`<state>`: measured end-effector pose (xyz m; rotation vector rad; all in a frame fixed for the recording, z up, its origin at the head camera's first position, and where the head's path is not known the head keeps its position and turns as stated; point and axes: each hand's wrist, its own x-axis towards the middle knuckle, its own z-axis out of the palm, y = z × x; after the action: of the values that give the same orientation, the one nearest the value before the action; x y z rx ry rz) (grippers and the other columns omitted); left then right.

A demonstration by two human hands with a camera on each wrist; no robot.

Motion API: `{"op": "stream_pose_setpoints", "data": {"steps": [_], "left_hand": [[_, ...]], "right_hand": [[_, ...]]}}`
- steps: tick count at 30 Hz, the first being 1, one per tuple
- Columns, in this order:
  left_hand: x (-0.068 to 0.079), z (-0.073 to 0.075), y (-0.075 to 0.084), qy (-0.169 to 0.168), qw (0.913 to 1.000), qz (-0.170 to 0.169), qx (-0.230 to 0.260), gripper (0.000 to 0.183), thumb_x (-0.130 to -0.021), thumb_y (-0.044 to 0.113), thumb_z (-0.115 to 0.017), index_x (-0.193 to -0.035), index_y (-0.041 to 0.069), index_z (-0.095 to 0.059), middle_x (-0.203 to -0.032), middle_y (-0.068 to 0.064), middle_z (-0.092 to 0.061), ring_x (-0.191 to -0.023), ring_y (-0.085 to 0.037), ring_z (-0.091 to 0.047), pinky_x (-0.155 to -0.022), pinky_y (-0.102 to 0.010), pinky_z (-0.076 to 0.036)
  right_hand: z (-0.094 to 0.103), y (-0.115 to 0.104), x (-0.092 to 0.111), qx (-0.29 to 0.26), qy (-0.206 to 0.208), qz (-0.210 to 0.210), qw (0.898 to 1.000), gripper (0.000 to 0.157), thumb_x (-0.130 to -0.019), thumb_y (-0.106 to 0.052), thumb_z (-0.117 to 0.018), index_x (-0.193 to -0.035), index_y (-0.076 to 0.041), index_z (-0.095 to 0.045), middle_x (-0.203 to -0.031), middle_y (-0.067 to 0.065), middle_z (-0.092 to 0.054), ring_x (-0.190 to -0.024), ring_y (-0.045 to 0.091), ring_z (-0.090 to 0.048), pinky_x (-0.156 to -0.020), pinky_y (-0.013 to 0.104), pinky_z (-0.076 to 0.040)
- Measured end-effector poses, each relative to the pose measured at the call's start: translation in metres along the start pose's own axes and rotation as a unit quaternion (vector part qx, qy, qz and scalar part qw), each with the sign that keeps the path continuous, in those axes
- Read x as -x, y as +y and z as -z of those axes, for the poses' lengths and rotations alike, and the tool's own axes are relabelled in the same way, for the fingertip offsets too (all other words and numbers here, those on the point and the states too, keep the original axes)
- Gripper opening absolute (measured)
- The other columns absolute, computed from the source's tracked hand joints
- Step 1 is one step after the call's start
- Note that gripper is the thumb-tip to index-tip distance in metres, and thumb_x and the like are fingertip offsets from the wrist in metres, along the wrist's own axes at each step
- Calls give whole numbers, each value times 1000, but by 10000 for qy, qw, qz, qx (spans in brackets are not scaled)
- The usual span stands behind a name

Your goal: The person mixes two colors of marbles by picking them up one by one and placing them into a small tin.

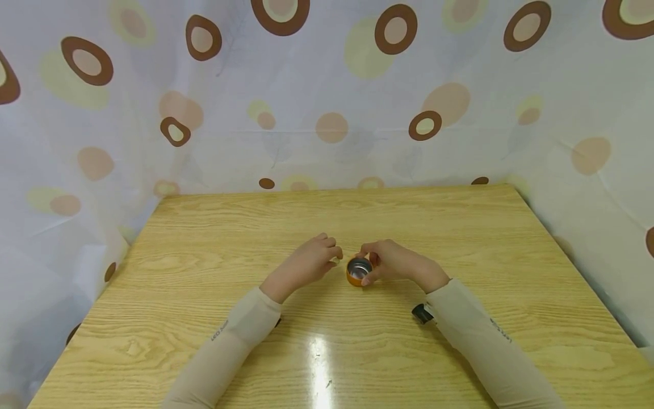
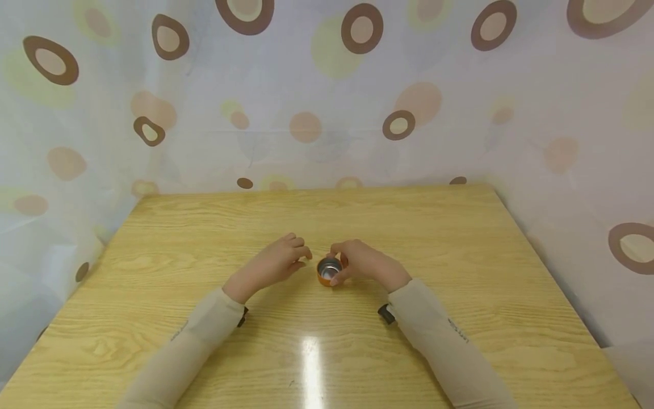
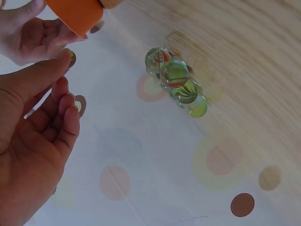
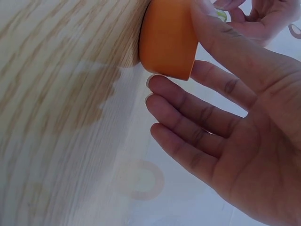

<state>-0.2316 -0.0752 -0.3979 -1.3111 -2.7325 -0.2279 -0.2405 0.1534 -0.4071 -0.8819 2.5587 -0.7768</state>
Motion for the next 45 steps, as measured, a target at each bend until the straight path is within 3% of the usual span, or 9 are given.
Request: {"op": "stream_pose_setpoints", "data": {"steps": [9, 30, 38, 45], "left_hand": [[-5, -3, 6, 206, 9993, -302, -84, 17, -85, 7, -73, -100, 9, -69, -87, 0, -56, -84, -16, -49, -79, -27, -45], [-17, -6, 16, 107, 9988, -472, -69, 16, -87, 10, -71, -102, 10, -69, -82, 2, -51, -77, -15, -42, -70, -24, -39], [-20, -9, 17, 241, 9981, -552, -141, 11, -87, 10, -72, -97, 12, -69, -78, 2, -48, -74, -15, -39, -67, -24, -35], [-19, -8, 18, 179, 9987, -457, -145, 24, -86, 10, -72, -109, 12, -69, -84, 0, -55, -77, -15, -43, -70, -25, -40]], "right_hand": [[0, -2, 1, -56, 15, -60, 10000, 38, -78, -22, -81, -107, -5, -64, -72, 3, -55, -61, 12, -45, -56, 25, -38], [1, -4, 2, -165, -97, -124, 9997, 37, -80, -21, -79, -107, -4, -61, -66, 2, -53, -56, 11, -43, -55, 25, -35], [2, -5, 2, -176, -94, -119, 9997, 36, -80, -21, -79, -106, -4, -61, -65, 2, -54, -55, 11, -44, -54, 25, -37], [2, -4, 3, -108, -60, -100, 9999, 35, -80, -21, -79, -105, -4, -61, -67, 2, -54, -56, 12, -45, -56, 26, -37]]}}
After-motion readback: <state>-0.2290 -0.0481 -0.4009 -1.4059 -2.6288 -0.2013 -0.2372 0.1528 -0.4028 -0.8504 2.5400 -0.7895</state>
